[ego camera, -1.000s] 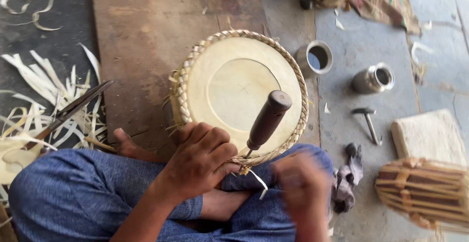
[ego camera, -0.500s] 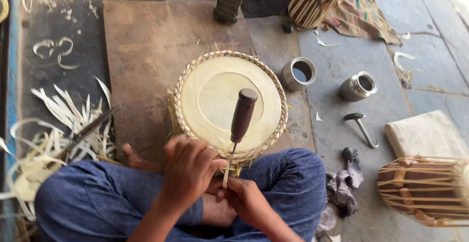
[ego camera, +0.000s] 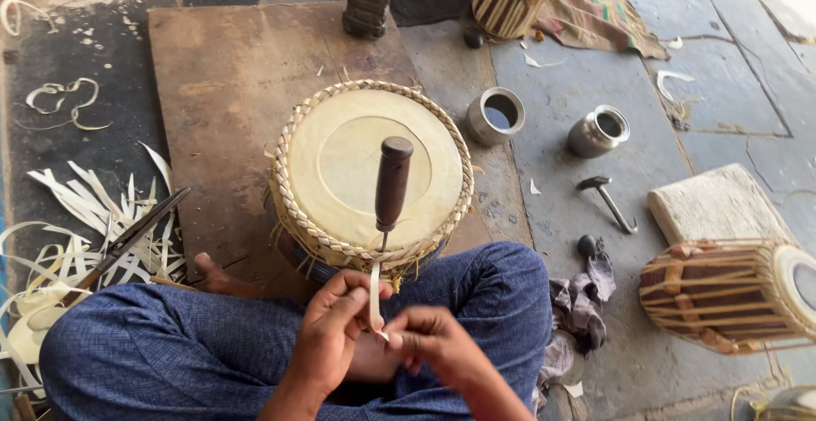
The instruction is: The person sits on the floor and weaves a rope around the rim of a drum using a tool to pull the rope through the existing weave. They repeatedly pull the rope, tighten it, and adjust the drum's position to continue the weaving process.
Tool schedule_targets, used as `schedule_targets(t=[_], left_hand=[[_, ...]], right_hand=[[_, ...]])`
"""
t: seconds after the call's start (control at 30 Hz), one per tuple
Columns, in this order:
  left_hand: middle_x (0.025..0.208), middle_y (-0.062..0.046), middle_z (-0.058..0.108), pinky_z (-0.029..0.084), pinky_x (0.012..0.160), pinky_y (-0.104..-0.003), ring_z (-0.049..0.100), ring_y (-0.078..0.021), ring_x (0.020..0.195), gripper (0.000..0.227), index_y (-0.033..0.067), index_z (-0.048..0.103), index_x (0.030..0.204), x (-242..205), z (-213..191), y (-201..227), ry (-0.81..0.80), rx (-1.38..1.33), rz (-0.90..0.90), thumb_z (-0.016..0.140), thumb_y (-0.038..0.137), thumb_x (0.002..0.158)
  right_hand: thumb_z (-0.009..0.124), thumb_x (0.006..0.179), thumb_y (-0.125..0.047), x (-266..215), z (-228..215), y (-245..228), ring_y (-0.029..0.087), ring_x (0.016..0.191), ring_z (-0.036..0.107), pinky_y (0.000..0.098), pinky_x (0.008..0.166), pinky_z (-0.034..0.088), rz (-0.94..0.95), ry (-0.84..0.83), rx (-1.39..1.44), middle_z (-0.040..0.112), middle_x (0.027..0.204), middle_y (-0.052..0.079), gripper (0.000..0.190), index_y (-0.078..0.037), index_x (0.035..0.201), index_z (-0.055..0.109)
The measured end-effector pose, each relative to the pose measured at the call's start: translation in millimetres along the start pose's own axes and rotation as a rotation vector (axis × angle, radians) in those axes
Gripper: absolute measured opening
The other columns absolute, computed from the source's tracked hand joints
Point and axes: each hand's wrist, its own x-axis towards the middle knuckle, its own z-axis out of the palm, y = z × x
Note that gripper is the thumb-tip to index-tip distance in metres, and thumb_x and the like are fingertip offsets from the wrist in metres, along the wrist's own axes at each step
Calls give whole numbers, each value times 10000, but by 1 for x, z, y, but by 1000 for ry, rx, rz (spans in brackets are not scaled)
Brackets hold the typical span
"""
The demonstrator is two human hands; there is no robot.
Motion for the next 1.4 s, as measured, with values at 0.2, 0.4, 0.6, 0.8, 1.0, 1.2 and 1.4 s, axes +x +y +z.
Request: schedule_targets(t=[0.2, 0.4, 0.6, 0.8, 1.0, 1.2, 1.4], left_hand=[[832, -58, 692, 551, 613, -246, 634, -79, 672, 209, 17, 683, 1005, 1, 9, 0, 34, 721, 302, 813, 54, 845], [891, -36, 779, 580, 682, -222, 702, -61, 767, 223, 27, 736, 1070, 3, 9, 2, 110, 661, 192, 733, 19, 848], [906, -43, 784, 548, 693, -238, 677, -76, 780, 208, -1, 780, 1087, 7, -11, -2, 79, 569, 77, 728, 73, 900], [902, -53, 762, 557, 642, -305, 675, -136, 695, 392, 13, 737, 1150, 3, -13, -6, 23, 99, -265, 804, 210, 817], [944, -26, 737, 568, 703, -274, 667, -95, 775, 437, -1, 741, 1195, 1, -5, 2, -65, 118, -237, 841, 135, 791], [885, -6, 794, 589, 715, -230, 722, -85, 797, 256, 25, 786, 1055, 1, 20, 12, 82, 675, -11, 820, 36, 801], [799, 2, 735, 552, 647, -217, 684, -64, 725, 134, 15, 770, 972, 1, 17, 2, 203, 892, 398, 734, 6, 843]], right_hand=[[815, 788, -103, -1, 24, -74, 236, 668, 658, 347, 593, 530, -595, 331, -932, 611, 762, 72, 127, -70, 881, 735], [748, 861, -51, 4, 31, -90, 294, 759, 680, 370, 649, 550, -813, 330, -950, 647, 851, 87, 131, -72, 990, 731], [801, 860, -105, 8, 11, -73, 222, 695, 702, 320, 596, 554, -613, 291, -637, 688, 813, 65, 95, -62, 917, 739], [855, 805, -90, 7, 25, -50, 171, 764, 691, 288, 644, 552, -810, 327, -619, 662, 863, 45, 161, -67, 915, 741], [903, 747, -117, 10, 21, -54, 155, 710, 645, 277, 599, 521, -816, 415, -633, 624, 825, 33, 213, -69, 837, 716], [866, 806, -174, 12, 17, -51, 159, 662, 587, 279, 579, 464, -693, 402, -610, 583, 766, 54, 230, -34, 803, 683], [720, 986, -260, 29, 11, -27, 58, 700, 519, 242, 595, 429, -491, 291, -241, 593, 772, -2, 269, -31, 872, 634]])
